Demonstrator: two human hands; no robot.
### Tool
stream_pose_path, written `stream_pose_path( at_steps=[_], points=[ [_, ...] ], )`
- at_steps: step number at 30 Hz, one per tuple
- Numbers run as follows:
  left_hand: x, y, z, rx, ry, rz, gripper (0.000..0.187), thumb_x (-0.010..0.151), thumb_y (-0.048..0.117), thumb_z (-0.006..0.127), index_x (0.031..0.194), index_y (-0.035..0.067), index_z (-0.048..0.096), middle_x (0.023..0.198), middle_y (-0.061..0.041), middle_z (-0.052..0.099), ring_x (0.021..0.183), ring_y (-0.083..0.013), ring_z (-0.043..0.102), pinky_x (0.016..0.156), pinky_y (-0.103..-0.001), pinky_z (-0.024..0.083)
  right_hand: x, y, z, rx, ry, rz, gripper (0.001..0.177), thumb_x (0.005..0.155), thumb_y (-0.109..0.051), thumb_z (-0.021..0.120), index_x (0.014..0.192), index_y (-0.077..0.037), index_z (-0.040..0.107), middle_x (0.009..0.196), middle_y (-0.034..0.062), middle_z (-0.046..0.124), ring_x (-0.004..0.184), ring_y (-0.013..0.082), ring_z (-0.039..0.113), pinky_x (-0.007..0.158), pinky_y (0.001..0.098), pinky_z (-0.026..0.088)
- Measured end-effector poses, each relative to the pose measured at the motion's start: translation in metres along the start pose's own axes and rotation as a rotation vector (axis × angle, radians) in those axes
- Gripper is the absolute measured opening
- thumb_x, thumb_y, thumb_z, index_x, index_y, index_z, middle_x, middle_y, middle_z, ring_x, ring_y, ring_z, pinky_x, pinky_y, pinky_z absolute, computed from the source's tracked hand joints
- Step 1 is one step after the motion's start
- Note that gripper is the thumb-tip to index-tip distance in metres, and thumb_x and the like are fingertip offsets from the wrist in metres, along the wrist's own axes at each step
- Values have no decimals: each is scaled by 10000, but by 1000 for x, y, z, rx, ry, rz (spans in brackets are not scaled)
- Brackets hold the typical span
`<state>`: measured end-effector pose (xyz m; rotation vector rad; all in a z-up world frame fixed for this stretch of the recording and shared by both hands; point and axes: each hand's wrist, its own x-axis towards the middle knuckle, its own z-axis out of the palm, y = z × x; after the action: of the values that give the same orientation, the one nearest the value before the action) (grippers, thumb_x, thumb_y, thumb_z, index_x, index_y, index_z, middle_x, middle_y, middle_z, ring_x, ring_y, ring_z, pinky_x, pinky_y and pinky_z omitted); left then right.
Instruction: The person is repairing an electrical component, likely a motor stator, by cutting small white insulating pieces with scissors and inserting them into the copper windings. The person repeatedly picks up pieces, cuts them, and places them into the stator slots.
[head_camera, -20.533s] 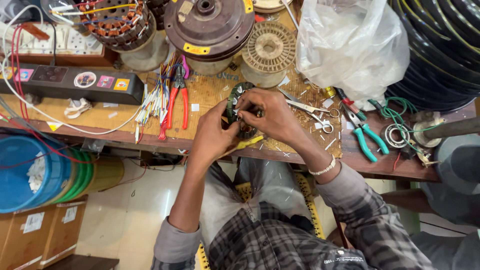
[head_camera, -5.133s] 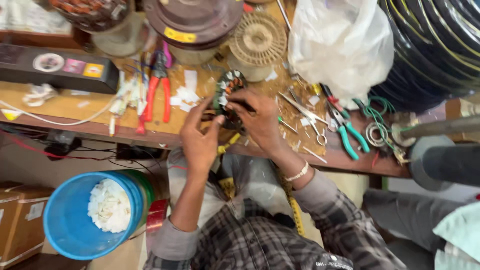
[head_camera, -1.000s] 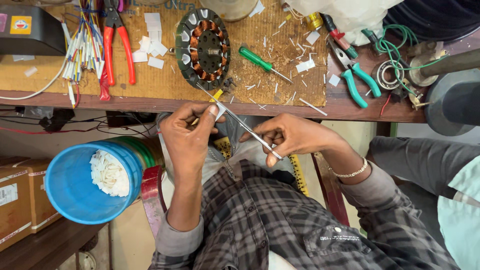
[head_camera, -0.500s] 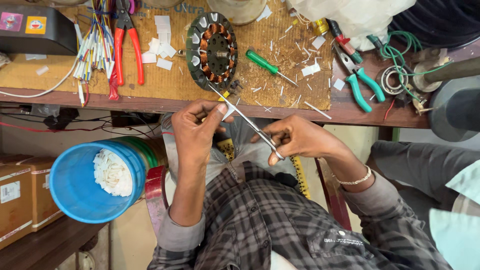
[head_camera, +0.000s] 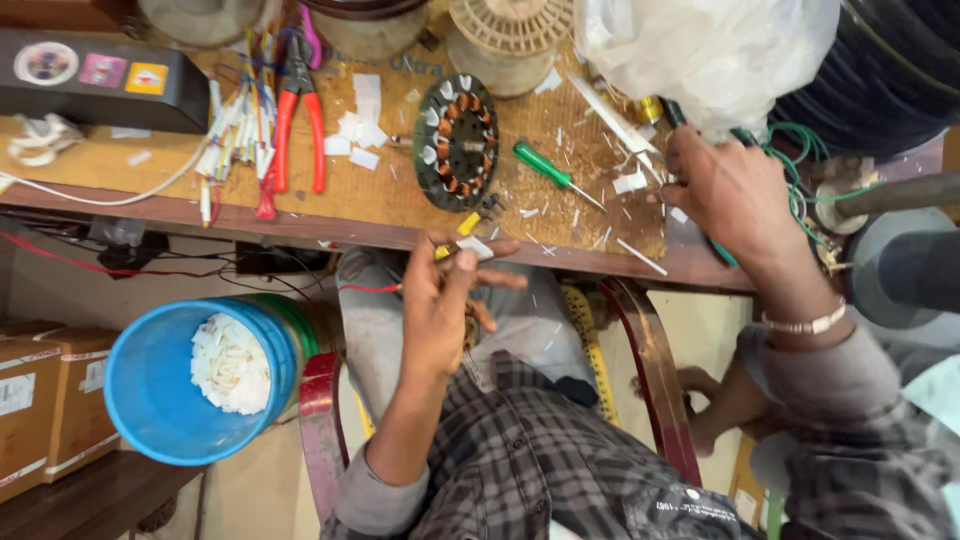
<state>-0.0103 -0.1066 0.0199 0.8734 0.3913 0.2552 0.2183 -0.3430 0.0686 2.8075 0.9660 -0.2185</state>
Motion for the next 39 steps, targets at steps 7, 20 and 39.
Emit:
stream_pose_path(
  at_steps=[7,20,39],
  points=[
    [-18,-5,-8,325,128,146,121,1013,107,632,1034,-11,620,833,-103,683,554,-106,637,440,-229,459,41,-16,-51,-235,-249,-138,232,920,-302,727,1117,-181,745,861,150,755,824,355,750,694,480,611],
    [-4,-34,-7,492,60,56,108,973,84,673,930,-15,672,752,-61,738,459,-72,561,401,-255,429,-41,-137,30,1264,-8,-159,231,882,-91,752,1089,-5,700,898,75,777,804,132,734,690,287,595],
    [-33,-30,-29,683,74,581,139,877,-61,684,864,-21,552,1019,-151,637,922,-215,590,876,-297,500,-56,-171,54,1366,551,-596,166,998,-156,703,1090,-19,679,1066,135,745,988,256,749,838,353,603]
  ],
)
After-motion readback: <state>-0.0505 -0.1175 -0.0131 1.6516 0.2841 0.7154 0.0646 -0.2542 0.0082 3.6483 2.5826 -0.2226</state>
